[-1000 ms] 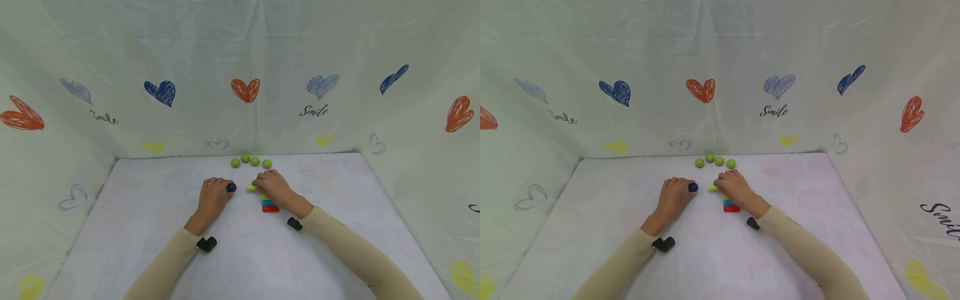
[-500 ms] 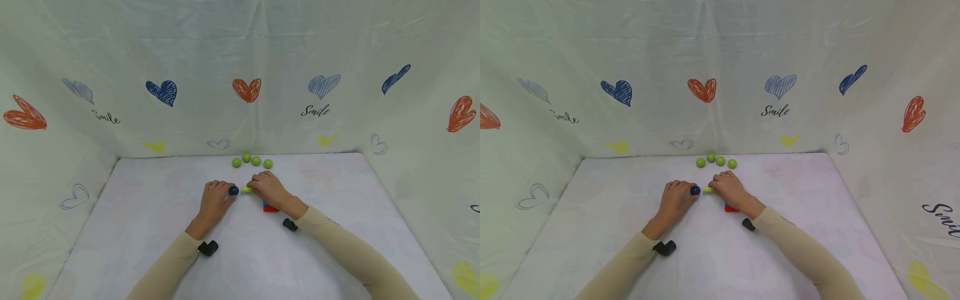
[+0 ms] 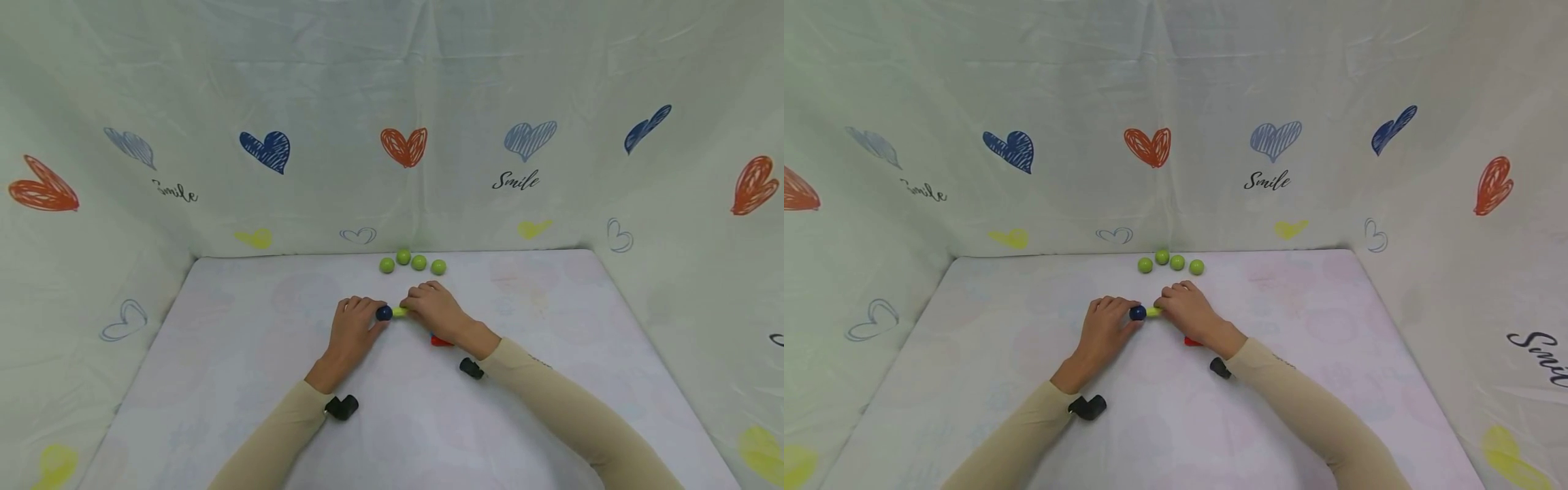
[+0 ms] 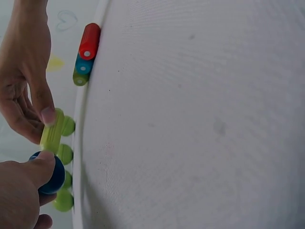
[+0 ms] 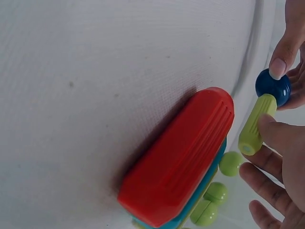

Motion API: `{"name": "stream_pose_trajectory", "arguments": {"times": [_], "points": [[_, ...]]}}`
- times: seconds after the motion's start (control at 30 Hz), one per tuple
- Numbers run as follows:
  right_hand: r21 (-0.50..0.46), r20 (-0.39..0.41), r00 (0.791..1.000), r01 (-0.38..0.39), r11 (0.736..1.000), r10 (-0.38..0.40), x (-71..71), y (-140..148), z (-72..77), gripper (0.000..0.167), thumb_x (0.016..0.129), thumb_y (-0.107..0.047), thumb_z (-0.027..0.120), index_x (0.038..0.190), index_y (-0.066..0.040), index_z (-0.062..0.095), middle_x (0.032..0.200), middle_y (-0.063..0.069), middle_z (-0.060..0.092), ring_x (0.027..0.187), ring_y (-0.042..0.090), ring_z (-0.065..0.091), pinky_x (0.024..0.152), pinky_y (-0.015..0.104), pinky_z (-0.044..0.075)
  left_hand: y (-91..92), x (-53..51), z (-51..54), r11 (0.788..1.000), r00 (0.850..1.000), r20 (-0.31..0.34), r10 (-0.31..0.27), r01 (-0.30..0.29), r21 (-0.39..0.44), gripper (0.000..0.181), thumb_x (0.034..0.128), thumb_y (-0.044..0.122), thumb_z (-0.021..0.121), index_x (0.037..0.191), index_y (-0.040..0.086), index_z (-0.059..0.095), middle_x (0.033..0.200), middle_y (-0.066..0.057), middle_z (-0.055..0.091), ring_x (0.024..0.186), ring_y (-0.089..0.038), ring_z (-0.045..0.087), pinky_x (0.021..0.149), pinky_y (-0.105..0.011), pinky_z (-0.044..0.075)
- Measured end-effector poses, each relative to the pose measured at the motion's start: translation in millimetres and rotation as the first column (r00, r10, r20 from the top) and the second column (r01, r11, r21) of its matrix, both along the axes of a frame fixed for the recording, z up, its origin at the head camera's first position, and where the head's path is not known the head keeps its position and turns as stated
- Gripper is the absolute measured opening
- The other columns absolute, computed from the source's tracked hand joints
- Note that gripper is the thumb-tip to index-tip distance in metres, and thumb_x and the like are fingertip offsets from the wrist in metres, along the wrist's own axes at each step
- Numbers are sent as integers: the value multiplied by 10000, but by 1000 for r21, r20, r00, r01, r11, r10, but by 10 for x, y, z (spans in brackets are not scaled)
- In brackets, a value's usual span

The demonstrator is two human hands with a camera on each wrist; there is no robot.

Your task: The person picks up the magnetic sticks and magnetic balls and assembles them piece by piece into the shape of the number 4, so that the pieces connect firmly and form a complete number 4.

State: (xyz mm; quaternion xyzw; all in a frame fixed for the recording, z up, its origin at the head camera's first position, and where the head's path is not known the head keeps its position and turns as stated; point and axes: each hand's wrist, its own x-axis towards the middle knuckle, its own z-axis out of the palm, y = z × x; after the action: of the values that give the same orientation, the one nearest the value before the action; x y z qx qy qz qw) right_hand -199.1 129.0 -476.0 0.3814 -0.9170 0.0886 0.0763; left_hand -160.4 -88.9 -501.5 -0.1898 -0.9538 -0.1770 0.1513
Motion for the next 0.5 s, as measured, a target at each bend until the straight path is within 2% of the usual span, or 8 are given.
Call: {"name": "stream_pose_trajectory", "arguments": {"times": [0.23,0.5], "points": [[-1,1,1000,11,1000,-11,-30,57,19,234,989,-220,774,1203,-126,783,1094,12,742,1067,219,694,1057,436,503,-33,13,-15,1000,1000,-28,-5,6,16,350,890,257,868,1199,139,755,1131,-30,763,1105,-260,647,1033,-488,473],[16,23,984,174,985,-174,-178,266,62,377,990,-228,779,1332,-85,717,1278,101,687,1212,284,645,1121,488,470,-74,16,-10,1000,1000,0,25,-25,17,352,890,258,872,1208,148,766,1157,-27,768,1121,-256,648,1051,-488,467]]}}
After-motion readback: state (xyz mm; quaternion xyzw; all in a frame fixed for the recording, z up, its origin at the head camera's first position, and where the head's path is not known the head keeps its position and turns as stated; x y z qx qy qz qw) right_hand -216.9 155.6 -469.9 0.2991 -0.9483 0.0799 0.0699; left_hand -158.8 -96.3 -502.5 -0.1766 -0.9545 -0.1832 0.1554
